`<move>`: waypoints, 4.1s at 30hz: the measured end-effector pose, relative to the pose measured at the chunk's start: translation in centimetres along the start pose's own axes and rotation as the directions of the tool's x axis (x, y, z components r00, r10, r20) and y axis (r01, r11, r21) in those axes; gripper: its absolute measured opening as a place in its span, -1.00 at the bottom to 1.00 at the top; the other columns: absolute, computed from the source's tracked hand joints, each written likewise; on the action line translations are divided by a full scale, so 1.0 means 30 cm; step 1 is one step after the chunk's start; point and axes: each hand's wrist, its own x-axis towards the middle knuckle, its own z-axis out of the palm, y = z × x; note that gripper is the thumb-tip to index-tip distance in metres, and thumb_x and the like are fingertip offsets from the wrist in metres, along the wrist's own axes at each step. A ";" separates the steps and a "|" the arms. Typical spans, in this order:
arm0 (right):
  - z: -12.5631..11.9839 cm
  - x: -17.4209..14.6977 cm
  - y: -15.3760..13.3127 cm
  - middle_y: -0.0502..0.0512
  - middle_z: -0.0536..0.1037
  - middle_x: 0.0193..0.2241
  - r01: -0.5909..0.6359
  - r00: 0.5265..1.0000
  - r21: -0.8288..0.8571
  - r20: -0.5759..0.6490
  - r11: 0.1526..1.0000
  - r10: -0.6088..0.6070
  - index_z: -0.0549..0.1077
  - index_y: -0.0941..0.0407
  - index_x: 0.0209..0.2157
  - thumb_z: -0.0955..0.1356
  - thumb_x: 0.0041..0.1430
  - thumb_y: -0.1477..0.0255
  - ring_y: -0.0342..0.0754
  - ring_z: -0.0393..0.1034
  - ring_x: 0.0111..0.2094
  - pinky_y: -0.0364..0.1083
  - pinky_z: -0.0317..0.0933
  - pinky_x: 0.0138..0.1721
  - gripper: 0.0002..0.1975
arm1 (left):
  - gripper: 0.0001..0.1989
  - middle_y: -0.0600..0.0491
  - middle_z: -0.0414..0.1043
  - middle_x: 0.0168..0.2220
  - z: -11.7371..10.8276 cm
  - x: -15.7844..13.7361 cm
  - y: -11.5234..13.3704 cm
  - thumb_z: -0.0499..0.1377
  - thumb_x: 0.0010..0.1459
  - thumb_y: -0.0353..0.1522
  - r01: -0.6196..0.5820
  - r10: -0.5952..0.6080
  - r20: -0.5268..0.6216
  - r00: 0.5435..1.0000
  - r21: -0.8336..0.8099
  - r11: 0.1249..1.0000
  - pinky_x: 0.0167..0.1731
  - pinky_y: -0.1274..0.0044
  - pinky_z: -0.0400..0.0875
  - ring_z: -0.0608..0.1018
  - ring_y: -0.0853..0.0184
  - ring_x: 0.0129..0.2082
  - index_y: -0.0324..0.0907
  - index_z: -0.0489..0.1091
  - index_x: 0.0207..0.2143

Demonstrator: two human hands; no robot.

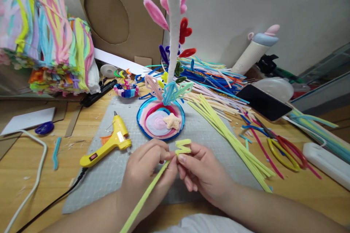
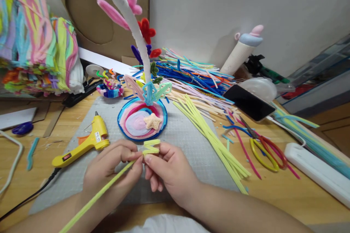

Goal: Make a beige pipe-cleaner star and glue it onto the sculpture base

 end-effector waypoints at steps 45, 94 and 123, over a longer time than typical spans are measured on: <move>-0.024 0.048 -0.030 -0.11 0.37 -0.66 0.114 0.993 -0.063 -0.038 0.992 -0.116 0.49 0.15 -0.43 0.44 0.02 0.29 -0.30 0.19 -0.65 -0.30 0.11 -0.63 -0.80 | -0.75 0.17 0.38 -0.52 0.044 0.073 -0.034 0.37 -0.11 -0.31 0.663 -0.530 0.476 0.702 -0.708 0.243 -0.43 0.64 0.23 0.38 0.49 -0.48 -0.22 0.38 -0.44; -0.025 0.033 -0.038 -0.06 0.40 -0.62 0.059 0.996 -0.191 -0.061 0.980 -0.072 0.44 0.19 -0.52 0.43 -0.01 0.18 -0.24 0.28 -0.63 -0.19 0.19 -0.54 -0.67 | -0.90 0.03 0.49 -0.35 0.010 0.056 -0.020 0.22 0.05 -0.43 0.519 -0.458 0.248 0.853 -0.486 0.704 -0.30 0.52 0.34 0.50 0.30 -0.30 -0.13 0.54 -0.35; -0.029 0.044 -0.061 -0.05 0.40 -0.52 0.081 0.995 -0.413 0.090 0.907 -0.048 0.45 0.17 -0.38 0.38 0.04 0.12 -0.25 0.21 -0.55 -0.22 0.16 -0.51 -0.64 | -0.72 0.21 0.23 -0.66 -0.002 0.087 -0.026 0.30 -0.10 -0.23 0.783 -0.594 0.513 0.620 -0.459 0.421 -0.62 0.63 0.06 0.21 0.51 -0.65 -0.22 0.33 -0.58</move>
